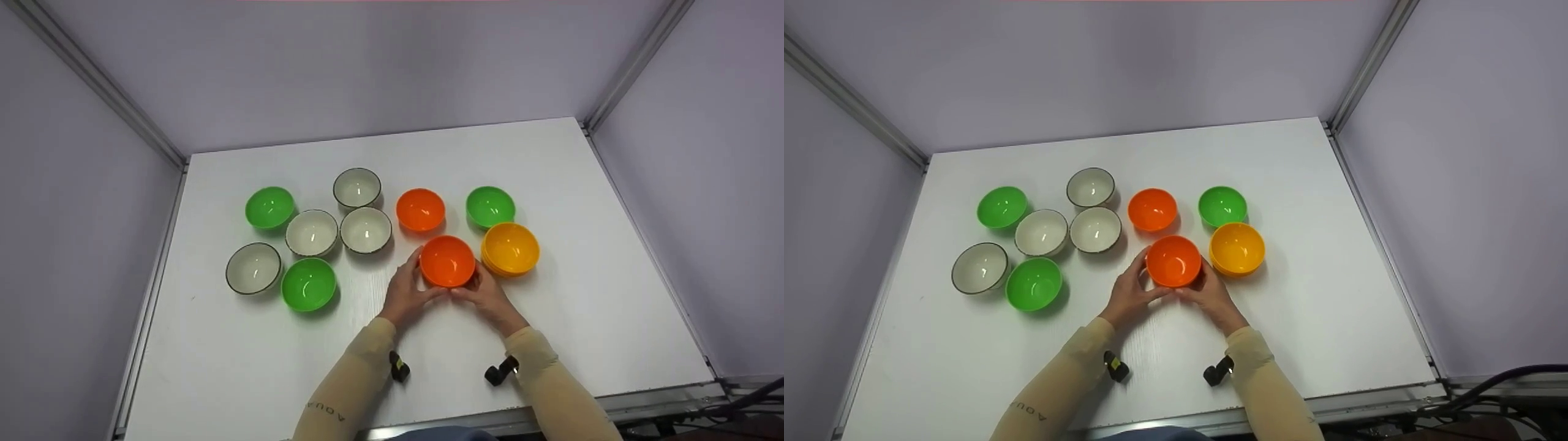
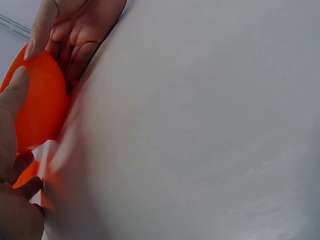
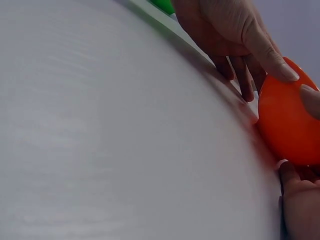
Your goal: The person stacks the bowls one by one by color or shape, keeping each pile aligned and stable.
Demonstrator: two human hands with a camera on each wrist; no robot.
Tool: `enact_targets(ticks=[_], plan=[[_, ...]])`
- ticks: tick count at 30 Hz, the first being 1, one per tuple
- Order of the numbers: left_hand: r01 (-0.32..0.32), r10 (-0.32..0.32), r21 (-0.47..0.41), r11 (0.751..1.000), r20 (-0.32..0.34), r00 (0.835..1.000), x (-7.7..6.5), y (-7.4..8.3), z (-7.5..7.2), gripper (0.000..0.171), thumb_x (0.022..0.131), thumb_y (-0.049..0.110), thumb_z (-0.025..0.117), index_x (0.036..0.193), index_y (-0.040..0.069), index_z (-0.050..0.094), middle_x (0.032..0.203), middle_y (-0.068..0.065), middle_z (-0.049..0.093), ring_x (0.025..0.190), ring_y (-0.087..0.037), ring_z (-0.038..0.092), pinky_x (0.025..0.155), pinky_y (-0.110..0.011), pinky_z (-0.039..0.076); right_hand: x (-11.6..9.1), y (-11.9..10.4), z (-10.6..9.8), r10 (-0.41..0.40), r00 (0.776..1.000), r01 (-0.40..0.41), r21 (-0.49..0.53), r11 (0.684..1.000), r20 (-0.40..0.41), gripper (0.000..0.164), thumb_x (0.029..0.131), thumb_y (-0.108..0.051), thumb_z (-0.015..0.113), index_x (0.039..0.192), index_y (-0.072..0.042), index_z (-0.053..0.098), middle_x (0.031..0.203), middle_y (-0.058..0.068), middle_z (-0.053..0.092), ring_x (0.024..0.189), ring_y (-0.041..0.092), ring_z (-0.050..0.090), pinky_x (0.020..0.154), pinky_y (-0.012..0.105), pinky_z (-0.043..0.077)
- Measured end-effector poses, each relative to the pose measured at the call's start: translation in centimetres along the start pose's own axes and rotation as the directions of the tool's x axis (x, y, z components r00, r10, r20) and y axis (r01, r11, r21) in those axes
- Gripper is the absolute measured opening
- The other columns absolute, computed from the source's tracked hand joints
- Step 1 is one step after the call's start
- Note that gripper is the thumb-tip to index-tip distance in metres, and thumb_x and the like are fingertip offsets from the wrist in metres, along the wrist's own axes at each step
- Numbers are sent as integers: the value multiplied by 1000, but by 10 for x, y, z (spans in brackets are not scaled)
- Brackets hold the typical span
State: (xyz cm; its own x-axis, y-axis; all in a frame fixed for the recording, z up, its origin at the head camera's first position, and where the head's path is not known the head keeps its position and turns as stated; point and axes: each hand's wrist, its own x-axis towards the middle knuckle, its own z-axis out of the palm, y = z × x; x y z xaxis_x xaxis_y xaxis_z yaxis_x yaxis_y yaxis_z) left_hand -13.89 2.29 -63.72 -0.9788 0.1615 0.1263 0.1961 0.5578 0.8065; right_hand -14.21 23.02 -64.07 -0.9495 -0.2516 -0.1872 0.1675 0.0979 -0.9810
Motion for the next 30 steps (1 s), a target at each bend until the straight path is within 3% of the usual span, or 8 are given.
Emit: enact_targets(ticks=[11, 15, 18, 21, 24, 27, 30], plan=[[44, -44, -13, 999, 25, 999, 0, 0, 3, 105, 62, 64, 67, 145, 19, 22, 139, 8, 39, 124, -9, 38, 106, -38, 22, -12, -19, 7, 79, 997, -78, 64, 995, -18, 92, 74, -16, 76, 146, -17, 18, 148, 0, 23, 132, 16, 26, 104, 31, 28], [50, -50, -30, 998, 24, 998, -1, -1, 3, 103, 63, 60, 70, 145, 20, 22, 139, 10, 39, 124, -7, 37, 107, -38, 20, -23, -30, 7, 125, 992, -125, -15, 992, -10, 88, 79, -11, 71, 147, -14, 15, 150, 3, 18, 134, 19, 22, 104, 33, 25], [47, -46, -43, 998, 24, 999, -1, -1, 4, 101, 65, 55, 73, 145, 21, 22, 140, 10, 37, 124, -7, 36, 107, -37, 20, -31, -38, 2, 167, 986, -169, -131, 977, -21, 80, 84, -8, 65, 146, -6, 15, 147, 11, 24, 131, 24, 28, 101, 36, 31], [49, -48, -47, 998, 27, 998, -1, -1, 4, 101, 65, 53, 74, 145, 21, 22, 140, 11, 37, 124, -6, 36, 107, -35, 20, -38, -47, -3, 197, 980, -193, -303, 933, -19, 67, 87, -16, 62, 141, 0, 26, 135, 16, 41, 119, 27, 45, 93, 37, 42], [67, -65, -42, 997, 33, 997, -2, -1, 4, 103, 65, 55, 73, 146, 21, 21, 139, 9, 39, 124, -5, 36, 107, -33, 19, -43, -59, -5, 224, 974, -188, -486, 853, 17, 59, 87, -31, 61, 133, 0, 41, 116, 11, 55, 98, 22, 55, 81, 34, 50], [71, -69, -49, 996, 35, 997, -4, -1, 2, 106, 63, 57, 73, 146, 16, 20, 135, 5, 45, 122, -7, 39, 106, -33, 24, -46, -75, -6, 228, 966, -108, -609, 785, 123, 53, 86, -39, 60, 124, -2, 53, 101, 4, 60, 84, 17, 57, 72, 33, 49], [84, -80, -88, 993, 49, 996, -4, -1, -3, 109, 61, 55, 76, 145, 13, 20, 132, 0, 47, 120, -11, 43, 103, -32, 30, -48, -95, -7, 205, 942, 15, -644, 765, 265, 45, 88, -40, 58, 117, -6, 58, 93, 2, 62, 79, 16, 58, 70, 34, 48]])
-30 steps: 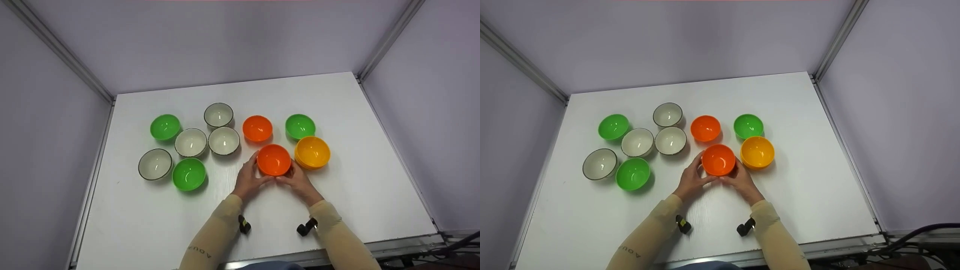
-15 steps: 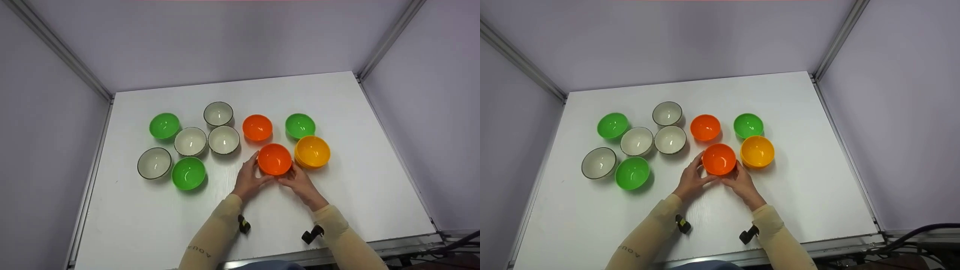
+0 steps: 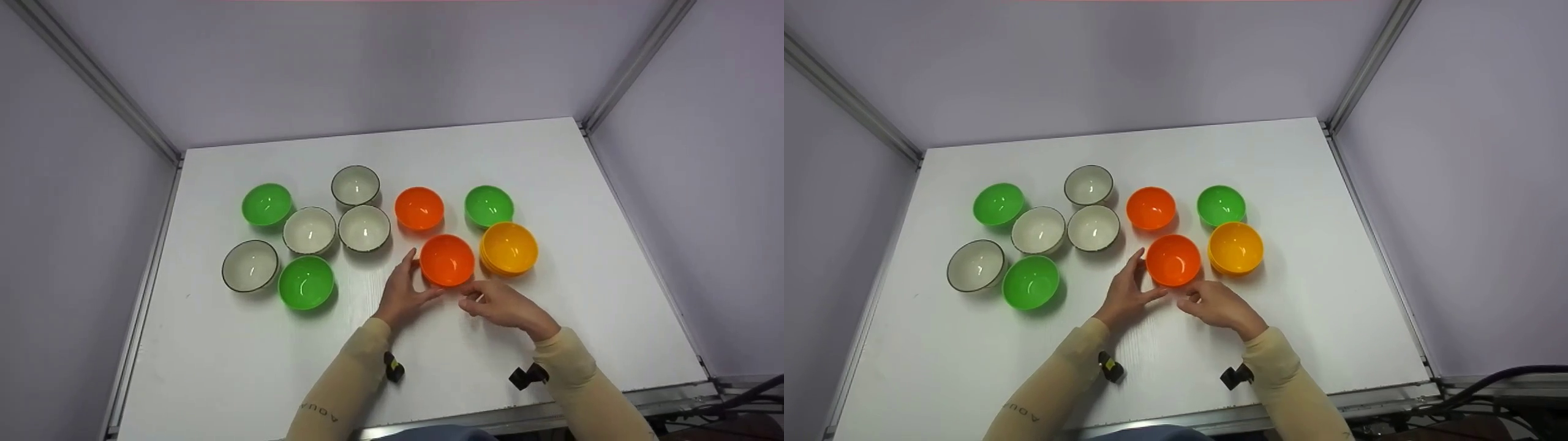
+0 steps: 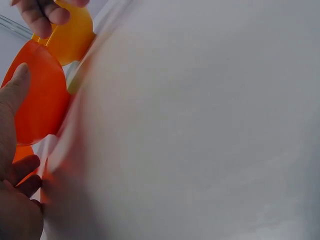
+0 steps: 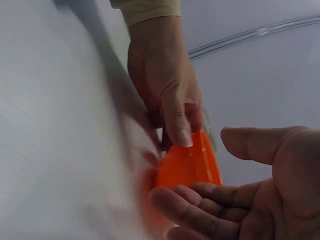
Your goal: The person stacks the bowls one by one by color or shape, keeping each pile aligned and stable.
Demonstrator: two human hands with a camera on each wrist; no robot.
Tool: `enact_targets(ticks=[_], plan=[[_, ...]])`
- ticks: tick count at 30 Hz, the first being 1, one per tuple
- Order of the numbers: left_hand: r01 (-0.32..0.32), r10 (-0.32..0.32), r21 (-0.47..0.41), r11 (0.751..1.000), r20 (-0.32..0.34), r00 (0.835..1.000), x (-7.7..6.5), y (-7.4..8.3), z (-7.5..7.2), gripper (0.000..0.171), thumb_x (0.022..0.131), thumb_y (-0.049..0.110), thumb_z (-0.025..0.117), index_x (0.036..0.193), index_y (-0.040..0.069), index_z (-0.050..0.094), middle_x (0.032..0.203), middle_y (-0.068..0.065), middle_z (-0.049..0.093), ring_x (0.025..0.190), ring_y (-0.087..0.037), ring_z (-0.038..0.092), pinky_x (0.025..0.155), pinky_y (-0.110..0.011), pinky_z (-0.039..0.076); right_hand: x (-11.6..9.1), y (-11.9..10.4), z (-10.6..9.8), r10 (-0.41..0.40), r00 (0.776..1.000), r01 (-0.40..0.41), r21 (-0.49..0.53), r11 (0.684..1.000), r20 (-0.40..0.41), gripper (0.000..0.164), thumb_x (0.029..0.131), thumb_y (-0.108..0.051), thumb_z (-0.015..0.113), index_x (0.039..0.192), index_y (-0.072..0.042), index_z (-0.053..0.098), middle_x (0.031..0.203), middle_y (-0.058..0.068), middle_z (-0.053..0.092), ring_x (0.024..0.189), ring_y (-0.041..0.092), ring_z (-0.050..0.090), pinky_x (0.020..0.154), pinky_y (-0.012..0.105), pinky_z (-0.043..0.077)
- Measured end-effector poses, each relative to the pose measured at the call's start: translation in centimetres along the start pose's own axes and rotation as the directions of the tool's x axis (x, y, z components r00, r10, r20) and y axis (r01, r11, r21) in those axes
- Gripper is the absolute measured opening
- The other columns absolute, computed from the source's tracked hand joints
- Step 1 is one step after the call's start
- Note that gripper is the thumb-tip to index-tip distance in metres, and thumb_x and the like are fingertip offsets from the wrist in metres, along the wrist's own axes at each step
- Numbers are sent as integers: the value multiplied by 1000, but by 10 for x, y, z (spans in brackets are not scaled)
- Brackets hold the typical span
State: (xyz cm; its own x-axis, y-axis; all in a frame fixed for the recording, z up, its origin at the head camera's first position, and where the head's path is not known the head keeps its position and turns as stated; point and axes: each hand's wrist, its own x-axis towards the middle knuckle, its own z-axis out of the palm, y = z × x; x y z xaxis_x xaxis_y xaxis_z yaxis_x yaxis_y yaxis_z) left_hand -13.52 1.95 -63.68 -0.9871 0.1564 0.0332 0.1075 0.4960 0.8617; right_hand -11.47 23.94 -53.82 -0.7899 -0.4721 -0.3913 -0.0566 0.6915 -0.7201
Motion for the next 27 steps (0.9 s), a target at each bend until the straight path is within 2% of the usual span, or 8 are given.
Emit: enact_targets(ticks=[2, 4, 7, 11, 16, 22, 27], plan=[[13, -12, -33, 999, 18, 1000, -1, 1, -5, 109, 61, 53, 77, 145, 12, 21, 134, -2, 45, 121, -13, 43, 101, -30, 34, -2, -10, -10, -60, 998, 61, -2, 998, 30, 42, 88, -39, 57, 115, -7, 59, 92, 4, 63, 80, 17, 59, 69, 35, 48], [25, -23, -60, 998, 33, 999, -3, 1, -10, 108, 61, 50, 79, 144, 12, 22, 135, -5, 43, 122, -16, 43, 100, -29, 34, -1, -20, -21, -91, 996, 91, -2, 996, 18, 41, 88, -40, 57, 115, -9, 58, 94, 3, 63, 81, 18, 58, 69, 35, 48], [9, -6, -73, 997, 42, 999, -9, 1, -20, 104, 62, 45, 80, 143, 10, 25, 135, -9, 43, 122, -21, 43, 100, -32, 34, 8, -33, -37, -108, 993, 110, 35, 993, -49, 43, 88, -40, 58, 118, -10, 57, 96, 3, 61, 83, 19, 57, 70, 34, 49], [-26, 28, -47, 999, 36, 999, -18, 3, -32, 100, 65, 45, 79, 142, 10, 27, 133, -12, 44, 121, -23, 43, 101, -36, 33, 27, -46, -57, -98, 986, 112, 101, 989, -134, 43, 87, -38, 60, 119, -10, 55, 97, 4, 60, 87, 21, 56, 75, 35, 50], [-96, 96, -9, 995, 3, 995, -28, 8, -45, 98, 65, 51, 76, 142, 13, 29, 132, -11, 46, 120, -19, 43, 100, -37, 35, 53, -57, -75, -38, 982, 68, 158, 985, -184, 43, 89, -37, 58, 121, -10, 52, 97, 6, 60, 89, 24, 57, 79, 35, 49], [-136, 135, -25, 990, -36, 990, -37, 12, -55, 94, 66, 50, 76, 141, 14, 31, 129, -8, 49, 118, -16, 44, 96, -38, 39, 93, -61, -85, 43, 973, -19, 108, 994, -227, 48, 88, -40, 56, 126, -11, 49, 97, 8, 59, 88, 25, 56, 74, 35, 48], [-176, 175, -17, 984, -53, 983, -39, 16, -58, 92, 67, 49, 76, 140, 13, 33, 127, -10, 51, 117, -16, 45, 95, -38, 40, 123, -58, -89, 139, 962, -129, 57, 990, -235, 53, 88, -39, 56, 129, -7, 46, 102, 9, 60, 88, 21, 56, 77, 35, 48]])
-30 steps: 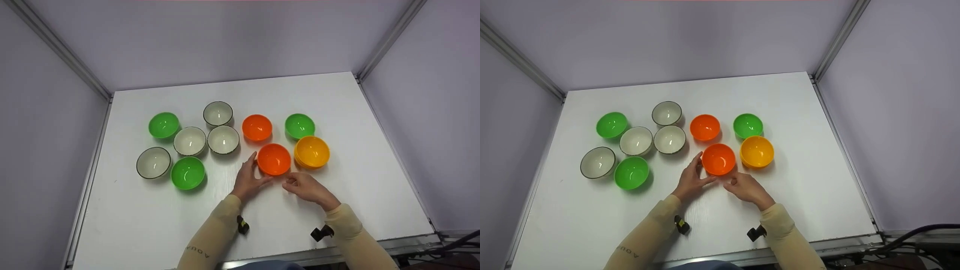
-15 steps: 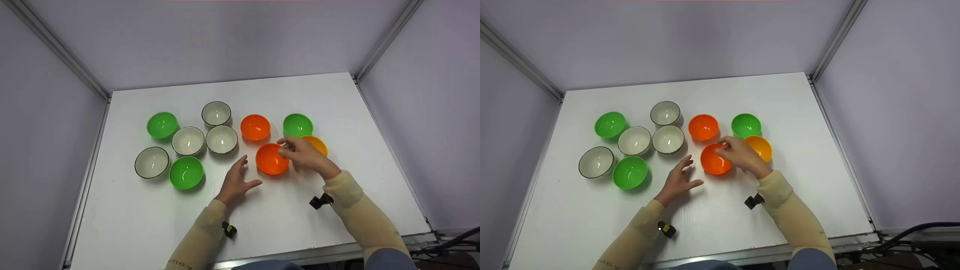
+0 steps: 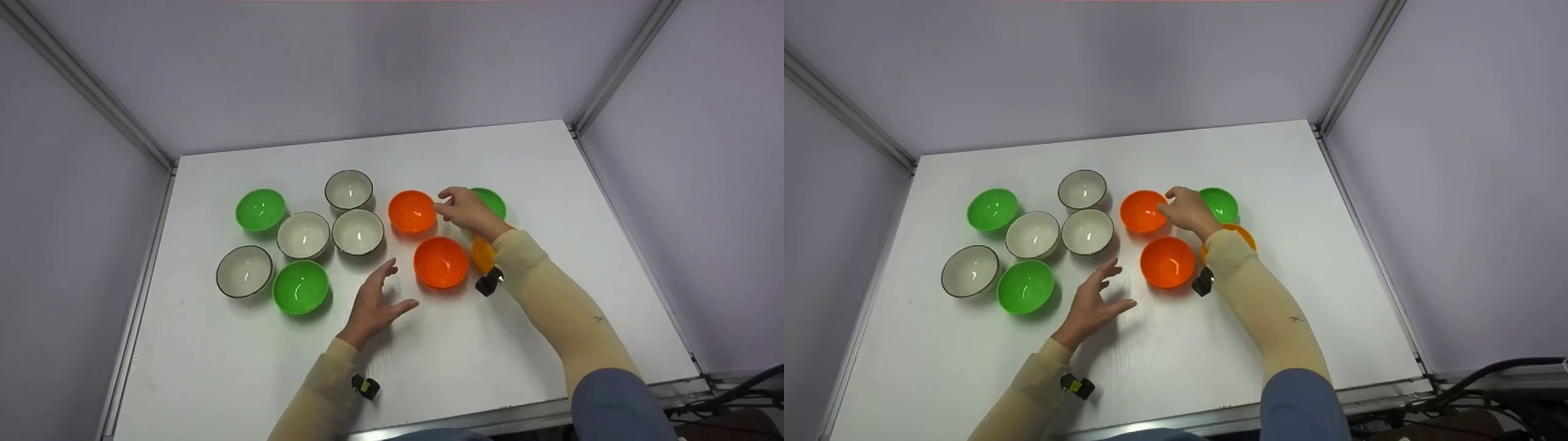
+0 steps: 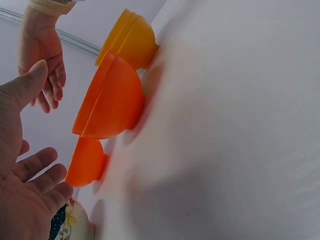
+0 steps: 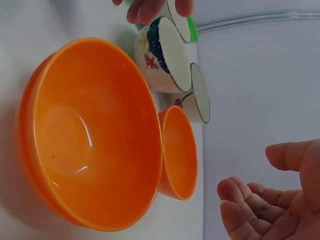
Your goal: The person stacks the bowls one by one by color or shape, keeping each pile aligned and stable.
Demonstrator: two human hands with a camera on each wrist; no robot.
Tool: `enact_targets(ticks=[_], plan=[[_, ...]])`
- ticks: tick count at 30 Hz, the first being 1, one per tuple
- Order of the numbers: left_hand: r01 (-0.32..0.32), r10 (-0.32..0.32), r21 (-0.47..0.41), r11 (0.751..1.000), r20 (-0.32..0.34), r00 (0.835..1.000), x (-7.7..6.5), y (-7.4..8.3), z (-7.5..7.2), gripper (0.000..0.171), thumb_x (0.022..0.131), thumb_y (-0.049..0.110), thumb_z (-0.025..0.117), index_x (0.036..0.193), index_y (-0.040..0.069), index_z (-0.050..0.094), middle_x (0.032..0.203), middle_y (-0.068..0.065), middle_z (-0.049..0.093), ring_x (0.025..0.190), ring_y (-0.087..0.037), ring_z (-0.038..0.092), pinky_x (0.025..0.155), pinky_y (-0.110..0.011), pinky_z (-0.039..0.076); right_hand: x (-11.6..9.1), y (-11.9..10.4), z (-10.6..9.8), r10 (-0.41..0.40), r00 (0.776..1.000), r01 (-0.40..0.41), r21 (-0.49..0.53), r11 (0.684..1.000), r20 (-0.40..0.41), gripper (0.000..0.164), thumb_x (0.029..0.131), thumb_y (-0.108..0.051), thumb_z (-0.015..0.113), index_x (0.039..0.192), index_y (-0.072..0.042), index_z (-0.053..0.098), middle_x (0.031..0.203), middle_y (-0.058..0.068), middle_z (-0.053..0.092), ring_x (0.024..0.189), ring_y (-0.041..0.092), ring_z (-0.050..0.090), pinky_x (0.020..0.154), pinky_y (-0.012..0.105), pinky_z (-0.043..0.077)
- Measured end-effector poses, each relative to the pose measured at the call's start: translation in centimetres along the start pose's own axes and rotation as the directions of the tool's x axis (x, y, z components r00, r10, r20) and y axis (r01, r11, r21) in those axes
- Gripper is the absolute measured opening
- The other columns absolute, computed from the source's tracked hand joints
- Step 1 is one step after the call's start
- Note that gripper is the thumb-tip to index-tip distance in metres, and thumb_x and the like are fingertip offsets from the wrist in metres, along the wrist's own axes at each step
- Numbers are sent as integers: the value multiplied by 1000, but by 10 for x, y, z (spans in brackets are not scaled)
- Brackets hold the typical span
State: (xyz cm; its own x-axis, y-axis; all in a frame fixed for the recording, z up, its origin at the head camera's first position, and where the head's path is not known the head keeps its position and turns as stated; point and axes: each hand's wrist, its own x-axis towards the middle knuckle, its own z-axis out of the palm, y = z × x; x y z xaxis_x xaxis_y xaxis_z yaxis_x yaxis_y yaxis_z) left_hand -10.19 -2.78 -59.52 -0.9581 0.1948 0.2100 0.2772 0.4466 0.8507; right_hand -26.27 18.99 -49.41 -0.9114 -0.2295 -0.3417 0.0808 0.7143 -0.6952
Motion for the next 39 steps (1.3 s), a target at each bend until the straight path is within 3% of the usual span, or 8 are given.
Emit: enact_targets(ticks=[4, 9, 12, 15, 19, 24, 30, 39], plan=[[-17, 17, 26, 1000, -7, 1000, -1, 1, -1, 92, 67, 49, 76, 140, 11, 34, 124, -9, 53, 116, -17, 46, 94, -38, 39, 18, 2, 10, 95, 994, -93, -26, 995, 58, 59, 89, -36, 55, 135, -4, 39, 112, 11, 56, 93, 22, 56, 83, 37, 46], [-15, 16, 41, 999, -18, 1000, -2, 2, -1, 92, 67, 48, 76, 140, 11, 33, 123, -6, 54, 115, -19, 47, 94, -39, 39, 30, 5, 22, 159, 984, -150, -107, 983, 76, 63, 88, -37, 56, 137, -2, 35, 131, 14, 45, 114, 27, 46, 97, 43, 37], [-2, 3, 43, 999, -13, 1000, -3, 2, -1, 92, 67, 49, 75, 140, 13, 32, 123, -5, 53, 116, -18, 46, 95, -39, 39, 32, 6, 27, 186, 980, -179, -98, 979, 73, 62, 88, -34, 57, 136, -1, 36, 129, 13, 45, 113, 27, 44, 98, 42, 35], [12, -12, 42, 999, -11, 1000, -3, 2, -1, 92, 68, 50, 74, 141, 14, 31, 124, -6, 53, 116, -17, 46, 95, -39, 39, 34, 9, 31, 203, 975, -201, -29, 979, 85, 60, 88, -30, 57, 136, -1, 35, 119, 12, 48, 102, 26, 47, 91, 38, 40], [13, -12, 39, 999, -20, 1000, -4, 2, -1, 92, 67, 51, 74, 140, 13, 32, 123, -8, 53, 115, -17, 46, 95, -39, 39, 38, 13, 36, 187, 977, -188, -3, 982, 100, 61, 88, -26, 55, 138, -1, 31, 111, 12, 49, 91, 25, 48, 79, 34, 43], [-2, 3, 38, 999, -29, 1000, -4, 4, -1, 92, 67, 50, 75, 140, 13, 33, 122, -6, 54, 115, -19, 46, 94, -40, 39, 44, 17, 40, 150, 985, -143, -76, 987, 86, 51, 84, -16, 51, 128, 2, 35, 101, 13, 50, 84, 26, 48, 69, 33, 42], [-6, 8, 36, 999, -31, 999, -5, 4, -1, 93, 67, 50, 75, 140, 11, 33, 122, -4, 54, 115, -18, 46, 94, -39, 39, 46, 20, 43, 117, 993, -114, -111, 987, 24, 38, 76, -7, 50, 112, 1, 43, 93, 12, 51, 81, 26, 48, 69, 33, 41], [-5, 7, 48, 999, -36, 999, -5, 4, -1, 92, 68, 50, 74, 141, 15, 31, 121, -5, 55, 114, -18, 47, 94, -39, 39, 47, 23, 46, 104, 994, -105, -80, 991, -15, 28, 78, -5, 49, 106, -1, 48, 91, 11, 52, 81, 26, 47, 74, 35, 42]])
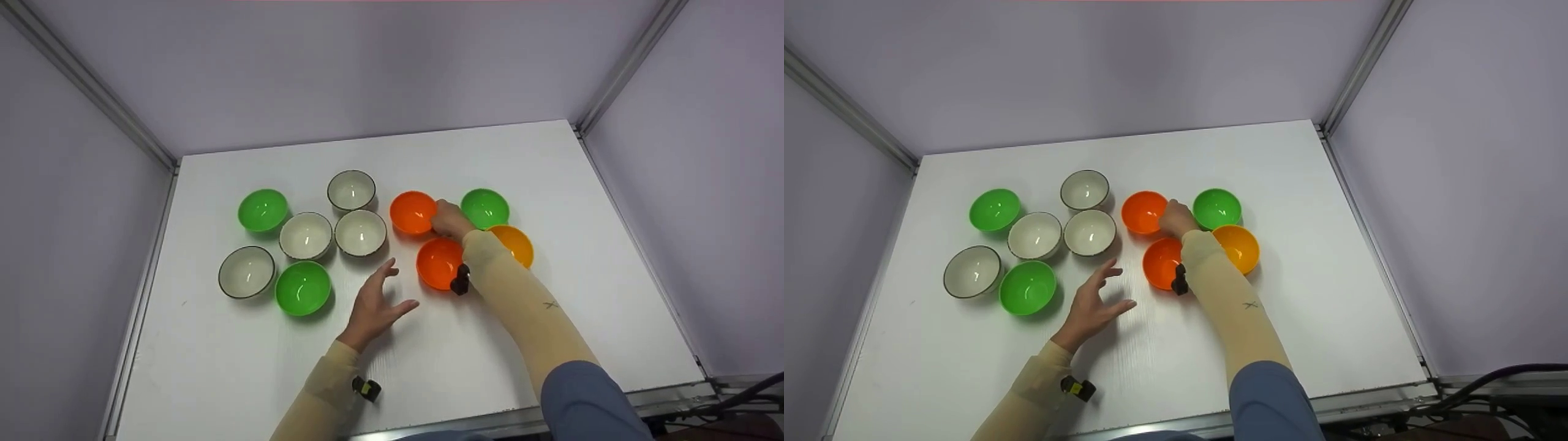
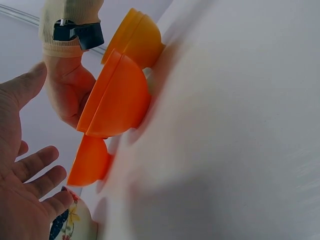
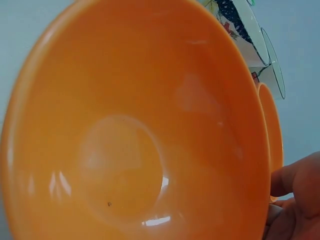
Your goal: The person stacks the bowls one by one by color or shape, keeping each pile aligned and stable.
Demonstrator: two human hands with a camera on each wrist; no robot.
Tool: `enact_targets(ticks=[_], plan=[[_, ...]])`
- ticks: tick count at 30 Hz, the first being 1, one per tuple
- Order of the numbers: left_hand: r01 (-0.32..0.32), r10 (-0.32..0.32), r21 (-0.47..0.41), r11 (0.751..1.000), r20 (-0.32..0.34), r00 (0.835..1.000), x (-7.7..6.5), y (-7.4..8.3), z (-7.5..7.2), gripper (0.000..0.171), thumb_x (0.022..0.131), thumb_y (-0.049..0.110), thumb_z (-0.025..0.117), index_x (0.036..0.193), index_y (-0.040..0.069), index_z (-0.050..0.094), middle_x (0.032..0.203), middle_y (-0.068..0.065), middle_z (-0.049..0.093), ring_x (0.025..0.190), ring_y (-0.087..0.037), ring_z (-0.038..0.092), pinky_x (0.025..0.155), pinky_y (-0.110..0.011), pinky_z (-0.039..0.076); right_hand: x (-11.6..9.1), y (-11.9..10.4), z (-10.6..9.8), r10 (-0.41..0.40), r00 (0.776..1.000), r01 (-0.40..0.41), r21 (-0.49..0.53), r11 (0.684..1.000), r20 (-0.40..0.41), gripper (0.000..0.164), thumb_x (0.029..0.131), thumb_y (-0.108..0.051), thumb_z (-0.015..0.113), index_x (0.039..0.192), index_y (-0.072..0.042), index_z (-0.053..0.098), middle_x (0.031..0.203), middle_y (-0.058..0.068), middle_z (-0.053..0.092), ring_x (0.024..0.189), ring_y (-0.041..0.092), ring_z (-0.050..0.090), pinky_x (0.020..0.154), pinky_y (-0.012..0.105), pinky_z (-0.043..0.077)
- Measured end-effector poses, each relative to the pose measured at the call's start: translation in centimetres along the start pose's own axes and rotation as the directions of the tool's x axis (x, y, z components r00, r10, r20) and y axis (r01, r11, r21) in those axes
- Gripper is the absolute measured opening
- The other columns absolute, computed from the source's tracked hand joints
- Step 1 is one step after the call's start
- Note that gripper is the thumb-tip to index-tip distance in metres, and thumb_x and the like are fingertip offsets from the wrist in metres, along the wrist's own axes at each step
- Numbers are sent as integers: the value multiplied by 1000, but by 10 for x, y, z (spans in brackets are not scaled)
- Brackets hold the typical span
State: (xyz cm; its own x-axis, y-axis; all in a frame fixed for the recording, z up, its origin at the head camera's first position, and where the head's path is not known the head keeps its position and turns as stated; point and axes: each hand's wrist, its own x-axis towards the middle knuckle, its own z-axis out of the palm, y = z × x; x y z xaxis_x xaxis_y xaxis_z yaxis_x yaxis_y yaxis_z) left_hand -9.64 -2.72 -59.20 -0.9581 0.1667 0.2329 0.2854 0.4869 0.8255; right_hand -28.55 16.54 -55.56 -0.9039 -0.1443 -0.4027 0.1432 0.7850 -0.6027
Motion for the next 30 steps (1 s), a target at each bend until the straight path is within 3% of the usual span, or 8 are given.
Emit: enact_targets(ticks=[6, 9, 14, 17, 20, 25, 30], plan=[[-22, 22, 4, 1000, -13, 1000, 0, -1, 0, 92, 68, 52, 73, 140, 12, 32, 119, -7, 56, 114, -19, 47, 93, -39, 40, -4, -3, -2, -4, 1000, 4, 22, 1000, 5, 24, 79, -4, 45, 103, -1, 50, 85, 10, 53, 73, 23, 49, 61, 29, 43], [-18, 18, -7, 1000, -11, 1000, 1, -1, 0, 92, 69, 51, 73, 140, 11, 32, 119, -8, 56, 114, -19, 47, 93, -39, 40, -6, -4, -3, 8, 1000, -10, 91, 996, 15, 24, 79, -3, 45, 103, -3, 50, 87, 12, 56, 71, 22, 49, 59, 28, 44], [-13, 13, -14, 1000, -8, 1000, 2, -1, -2, 93, 69, 49, 74, 141, 10, 31, 120, -7, 55, 115, -20, 47, 93, -39, 41, -9, -7, -7, 21, 999, -32, 241, 970, 50, 27, 81, -3, 44, 108, -5, 48, 94, 18, 59, 75, 27, 53, 66, 35, 47], [-17, 17, -9, 1000, -15, 1000, 3, 0, -4, 94, 68, 49, 75, 141, 9, 31, 120, -6, 55, 115, -19, 46, 93, -38, 40, -11, -9, -10, 26, 997, -46, 320, 946, 68, 33, 82, -3, 45, 115, -6, 46, 91, 16, 59, 75, 26, 54, 75, 41, 48], [-22, 22, -3, 1000, -20, 1000, 4, 1, -4, 94, 68, 49, 75, 141, 9, 30, 121, -5, 54, 116, -19, 46, 93, -38, 40, -12, -11, -14, 6, 999, -21, 313, 949, 51, 38, 83, -4, 47, 121, -7, 44, 86, 11, 60, 73, 22, 55, 79, 43, 48], [-32, 32, -2, 999, -25, 999, 8, 3, -5, 94, 69, 51, 73, 142, 12, 29, 122, -6, 54, 116, -19, 46, 93, -40, 40, -14, -13, -21, -45, 999, 43, 228, 973, 5, 39, 84, -5, 46, 123, -6, 45, 83, 10, 62, 70, 21, 58, 73, 39, 50], [-48, 48, 1, 999, -48, 998, 11, 4, -7, 93, 69, 50, 73, 141, 11, 30, 122, -5, 54, 114, -18, 47, 93, -40, 40, -20, -15, -29, -43, 999, 35, 262, 964, 25, 42, 85, -5, 46, 126, -11, 45, 87, 10, 61, 73, 21, 56, 64, 31, 49]])
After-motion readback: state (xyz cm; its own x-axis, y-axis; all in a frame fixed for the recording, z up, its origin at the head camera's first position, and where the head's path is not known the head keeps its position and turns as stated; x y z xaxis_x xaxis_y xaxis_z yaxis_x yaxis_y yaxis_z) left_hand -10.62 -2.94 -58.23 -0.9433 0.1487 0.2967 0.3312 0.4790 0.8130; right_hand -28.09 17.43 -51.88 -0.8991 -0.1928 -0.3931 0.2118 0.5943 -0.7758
